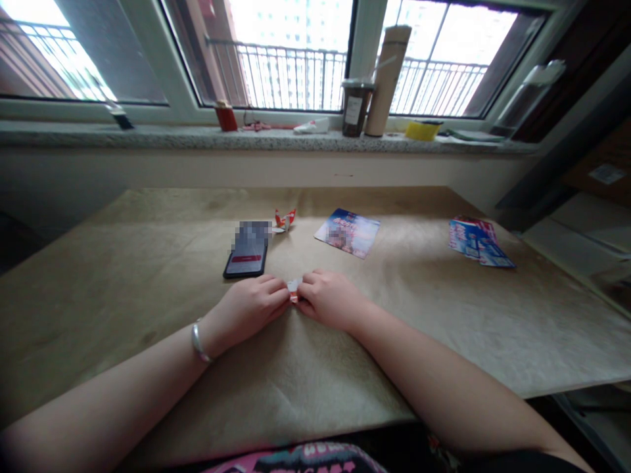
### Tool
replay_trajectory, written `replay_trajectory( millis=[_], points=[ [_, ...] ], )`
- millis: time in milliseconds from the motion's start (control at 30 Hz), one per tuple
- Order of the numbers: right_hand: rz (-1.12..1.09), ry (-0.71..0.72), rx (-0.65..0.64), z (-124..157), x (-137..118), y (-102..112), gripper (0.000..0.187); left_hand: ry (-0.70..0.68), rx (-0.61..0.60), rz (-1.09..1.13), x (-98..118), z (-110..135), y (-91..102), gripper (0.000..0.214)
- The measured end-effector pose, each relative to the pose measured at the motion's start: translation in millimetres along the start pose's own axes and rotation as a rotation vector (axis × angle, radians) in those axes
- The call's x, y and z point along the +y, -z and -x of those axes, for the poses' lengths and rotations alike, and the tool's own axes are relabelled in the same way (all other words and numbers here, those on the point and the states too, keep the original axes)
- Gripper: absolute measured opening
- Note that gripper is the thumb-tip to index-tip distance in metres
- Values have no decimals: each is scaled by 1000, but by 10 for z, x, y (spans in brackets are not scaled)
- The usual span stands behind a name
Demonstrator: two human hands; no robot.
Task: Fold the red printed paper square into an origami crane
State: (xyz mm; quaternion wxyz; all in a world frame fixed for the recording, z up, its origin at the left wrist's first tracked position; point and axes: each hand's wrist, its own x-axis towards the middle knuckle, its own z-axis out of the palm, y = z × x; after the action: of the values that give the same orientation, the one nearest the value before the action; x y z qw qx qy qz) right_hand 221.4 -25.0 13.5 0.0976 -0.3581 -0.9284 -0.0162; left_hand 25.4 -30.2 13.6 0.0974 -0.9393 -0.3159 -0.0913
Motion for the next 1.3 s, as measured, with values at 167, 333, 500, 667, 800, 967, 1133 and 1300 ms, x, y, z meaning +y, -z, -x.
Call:
replay_trajectory(
  millis=[167, 333, 500, 667, 800, 967, 1133, 1300],
  points=[
    [1, -66, -17, 2, -2, 9, 25, 6, -13, -12, 6, -11, 27, 19],
    [-35, -80, -15, -20, -2, 4, 20, 2, -28, -31, 34, -5, 32, 15],
    [-135, -85, 7, -33, 33, -36, 12, 18, -43, -48, 58, 7, 40, 10],
    [-191, -77, 16, -32, 65, -66, 9, 54, -92, -25, 59, 11, 82, 9],
    [-166, -97, 31, -30, 62, -70, 11, 68, -91, 7, 16, 12, 76, 10],
    [-214, -104, 48, -23, 73, -84, 8, 68, -58, 14, -10, 23, 27, 11],
    [-269, -112, 54, -16, 91, -89, 8, 76, -63, 12, 13, 26, 26, 13],
    [-339, -119, 27, -15, 126, -73, 6, 57, -50, 58, 44, 11, 56, 16]
  ],
)
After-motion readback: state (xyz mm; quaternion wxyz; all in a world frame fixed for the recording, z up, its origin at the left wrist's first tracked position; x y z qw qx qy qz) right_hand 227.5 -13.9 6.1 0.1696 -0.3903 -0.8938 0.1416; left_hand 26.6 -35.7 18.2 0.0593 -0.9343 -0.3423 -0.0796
